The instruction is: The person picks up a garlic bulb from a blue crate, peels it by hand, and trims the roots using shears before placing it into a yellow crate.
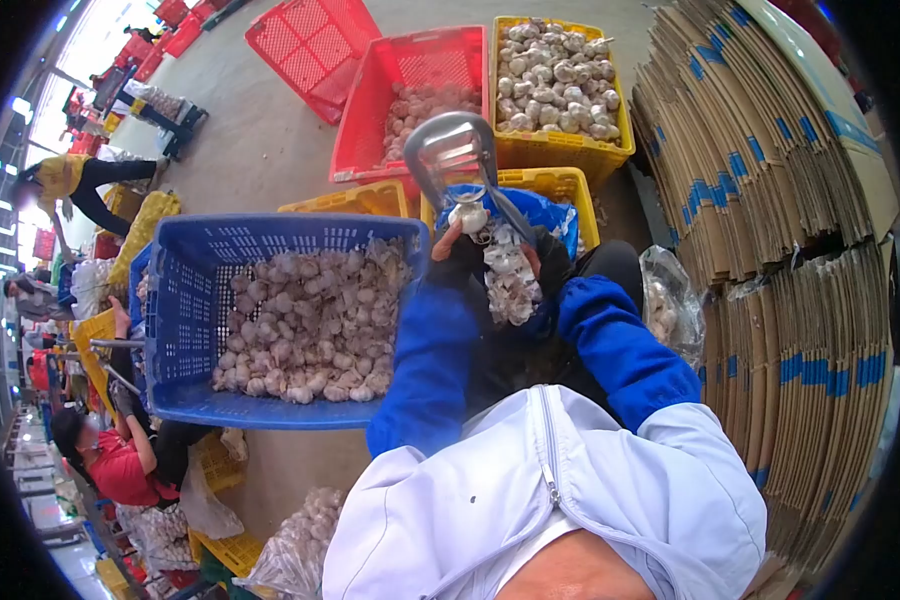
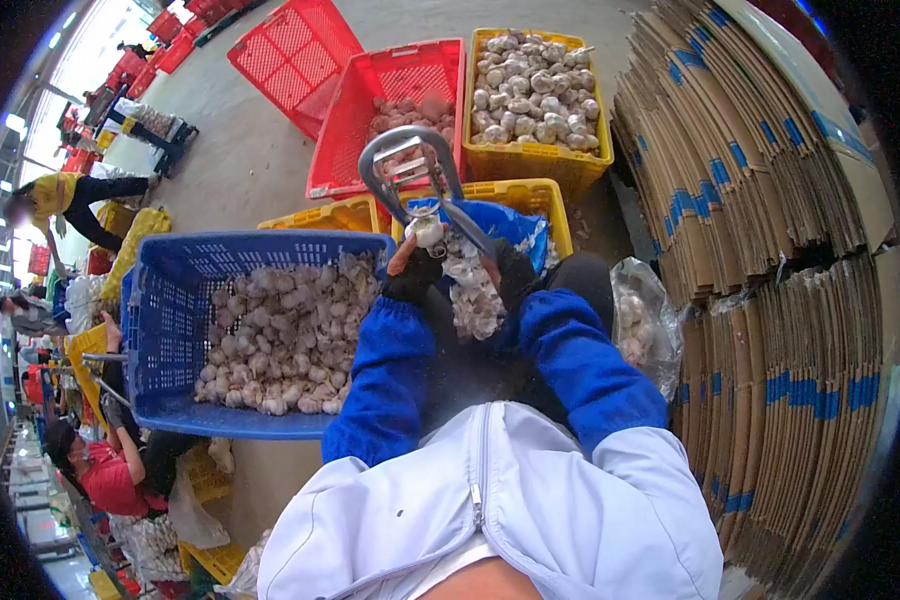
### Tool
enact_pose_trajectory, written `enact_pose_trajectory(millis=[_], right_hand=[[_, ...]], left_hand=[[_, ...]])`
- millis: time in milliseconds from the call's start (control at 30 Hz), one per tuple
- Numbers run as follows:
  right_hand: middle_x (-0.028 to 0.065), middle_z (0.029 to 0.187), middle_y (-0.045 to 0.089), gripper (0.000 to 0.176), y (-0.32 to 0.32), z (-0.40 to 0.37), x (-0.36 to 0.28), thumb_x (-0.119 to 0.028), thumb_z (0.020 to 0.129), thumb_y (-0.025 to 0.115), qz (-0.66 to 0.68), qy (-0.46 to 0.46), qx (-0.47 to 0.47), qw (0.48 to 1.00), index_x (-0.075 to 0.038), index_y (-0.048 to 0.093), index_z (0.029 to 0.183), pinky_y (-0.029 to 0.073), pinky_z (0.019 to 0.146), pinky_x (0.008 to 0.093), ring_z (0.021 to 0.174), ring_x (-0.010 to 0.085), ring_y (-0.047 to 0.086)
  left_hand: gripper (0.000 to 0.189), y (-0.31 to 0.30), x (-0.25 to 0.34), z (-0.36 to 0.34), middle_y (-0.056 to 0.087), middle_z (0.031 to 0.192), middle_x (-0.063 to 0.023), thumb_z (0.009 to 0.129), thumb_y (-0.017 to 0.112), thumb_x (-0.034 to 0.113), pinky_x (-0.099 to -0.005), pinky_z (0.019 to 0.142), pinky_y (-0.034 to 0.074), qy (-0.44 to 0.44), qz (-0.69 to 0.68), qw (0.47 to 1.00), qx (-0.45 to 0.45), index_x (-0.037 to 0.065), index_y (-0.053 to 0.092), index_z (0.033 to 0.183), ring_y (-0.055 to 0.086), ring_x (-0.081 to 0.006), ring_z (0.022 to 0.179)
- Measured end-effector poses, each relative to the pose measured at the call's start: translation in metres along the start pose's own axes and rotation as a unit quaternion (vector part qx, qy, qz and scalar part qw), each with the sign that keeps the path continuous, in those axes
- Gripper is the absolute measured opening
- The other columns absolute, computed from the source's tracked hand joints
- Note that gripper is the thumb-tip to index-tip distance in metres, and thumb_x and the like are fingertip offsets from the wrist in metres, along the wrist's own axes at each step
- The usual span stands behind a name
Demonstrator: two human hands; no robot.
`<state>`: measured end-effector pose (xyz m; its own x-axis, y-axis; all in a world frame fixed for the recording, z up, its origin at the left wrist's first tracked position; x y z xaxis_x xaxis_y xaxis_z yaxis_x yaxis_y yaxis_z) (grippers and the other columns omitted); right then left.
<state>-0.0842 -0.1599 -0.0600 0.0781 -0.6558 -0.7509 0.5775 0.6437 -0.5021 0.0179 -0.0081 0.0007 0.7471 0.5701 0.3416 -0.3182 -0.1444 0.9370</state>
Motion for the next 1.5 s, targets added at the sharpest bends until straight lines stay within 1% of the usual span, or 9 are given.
enact_pose_trajectory(millis=[200,400,500,700,833,1067,1200,1367,1500], right_hand=[[0.0195,0.08,0.058,0.022,-0.023,-0.004,-0.023,-0.024,0.082,0.054,-0.009,0.086,-0.077,0.993,-0.005,0.054,0.092,0.044,0.063,0.0415,0.074,0.0365,0.056],[0.0074,0.075,0.055,0.023,-0.043,-0.007,-0.049,-0.02,0.085,0.051,0.067,0.136,-0.111,0.982,-0.003,0.052,0.1,0.041,0.065,0.0302,0.07,0.0158,0.05],[0.0184,0.082,0.058,0.033,-0.056,-0.003,-0.066,-0.031,0.085,0.049,0.082,0.155,-0.148,0.973,-0.003,0.052,0.103,0.044,0.069,0.0371,0.078,0.0324,0.057],[0.0194,0.086,0.057,0.036,-0.069,0.0,-0.081,-0.034,0.085,0.048,0.074,0.167,-0.17,0.968,-0.003,0.051,0.103,0.043,0.071,0.0386,0.08,0.0335,0.057],[0.0193,0.086,0.057,0.034,-0.073,0.0,-0.092,-0.033,0.086,0.047,0.008,0.167,-0.154,0.974,-0.002,0.051,0.1,0.043,0.071,0.0381,0.08,0.0324,0.055],[0.0195,0.079,0.056,0.024,-0.065,-0.009,-0.088,-0.026,0.085,0.049,-0.064,0.109,-0.086,0.988,-0.003,0.05,0.092,0.043,0.064,0.0396,0.073,0.0365,0.055],[0.0195,0.076,0.056,0.021,-0.054,-0.008,-0.081,-0.021,0.082,0.053,-0.029,0.097,-0.066,0.993,-0.003,0.05,0.092,0.043,0.059,0.0407,0.07,0.039,0.054],[0.0187,0.071,0.057,0.025,0.005,-0.016,0.01,-0.026,0.08,0.056,-0.108,0.002,0.001,0.994,-0.003,0.053,0.091,0.044,0.056,0.0421,0.065,0.0366,0.056],[0.0174,0.067,0.057,0.028,0.014,-0.004,0.023,-0.031,0.079,0.057,-0.063,-0.045,0.015,0.997,-0.004,0.054,0.09,0.044,0.052,0.0421,0.061,0.0357,0.056]], left_hand=[[0.045,-0.031,-0.003,-0.019,0.048,0.116,-0.0127,0.089,0.04,0.032,-0.0321,0.084,0.041,-0.009,0.095,0.995,0.031,0.003,0.036,0.124,0.05,-0.0208,0.097],[0.056,-0.031,-0.002,-0.01,0.048,0.113,-0.0154,0.087,0.04,0.044,-0.0244,0.067,0.048,-0.019,0.052,0.998,0.035,0.004,0.034,0.124,0.053,-0.0163,0.08],[0.061,-0.014,-0.008,-0.001,0.048,0.111,-0.0183,0.085,0.039,0.048,-0.0259,0.064,0.048,0.014,0.014,0.999,0.042,0.0,0.034,0.123,0.054,-0.0184,0.076],[0.052,-0.001,-0.009,0.004,0.055,0.1,-0.0161,0.087,0.043,0.039,-0.0263,0.065,0.049,0.007,-0.027,1.0,-0.003,-0.002,0.037,0.118,0.056,-0.0175,0.075],[0.036,0.001,-0.012,0.008,0.056,0.1,-0.0114,0.086,0.05,0.02,-0.0247,0.071,0.047,0.136,0.223,0.958,0.121,0.0,0.041,0.115,0.057,-0.0168,0.084],[0.036,0.008,-0.011,0.005,0.056,0.102,-0.0088,0.081,0.056,0.017,-0.0242,0.076,0.045,0.106,0.136,0.974,0.146,0.002,0.044,0.112,0.057,-0.0175,0.089],[0.048,0.005,-0.008,0.005,0.054,0.1,-0.0171,0.086,0.04,0.038,-0.0274,0.069,0.048,0.153,0.451,0.861,0.177,0.0,0.04,0.115,0.056,-0.02,0.079],[0.051,-0.025,-0.019,0.015,0.053,0.102,-0.0181,0.09,0.032,0.043,-0.0298,0.069,0.05,0.096,0.025,0.987,0.123,0.0,0.039,0.117,0.057,-0.0217,0.078],[0.038,0.0,0.002,-0.004,0.053,0.106,-0.0154,0.085,0.05,0.022,-0.037,0.084,0.043,0.036,-0.022,0.996,0.079,0.004,0.041,0.117,0.053,-0.0251,0.094]])
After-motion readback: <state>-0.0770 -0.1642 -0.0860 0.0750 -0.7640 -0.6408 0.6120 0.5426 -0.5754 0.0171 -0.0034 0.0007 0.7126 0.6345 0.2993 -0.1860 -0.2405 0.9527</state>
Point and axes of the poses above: each hand's wrist, its own z-axis towards the middle knuckle, its own y-axis out of the palm, x = y × z, the point moved 2 cm from there along z, towards the middle knuckle
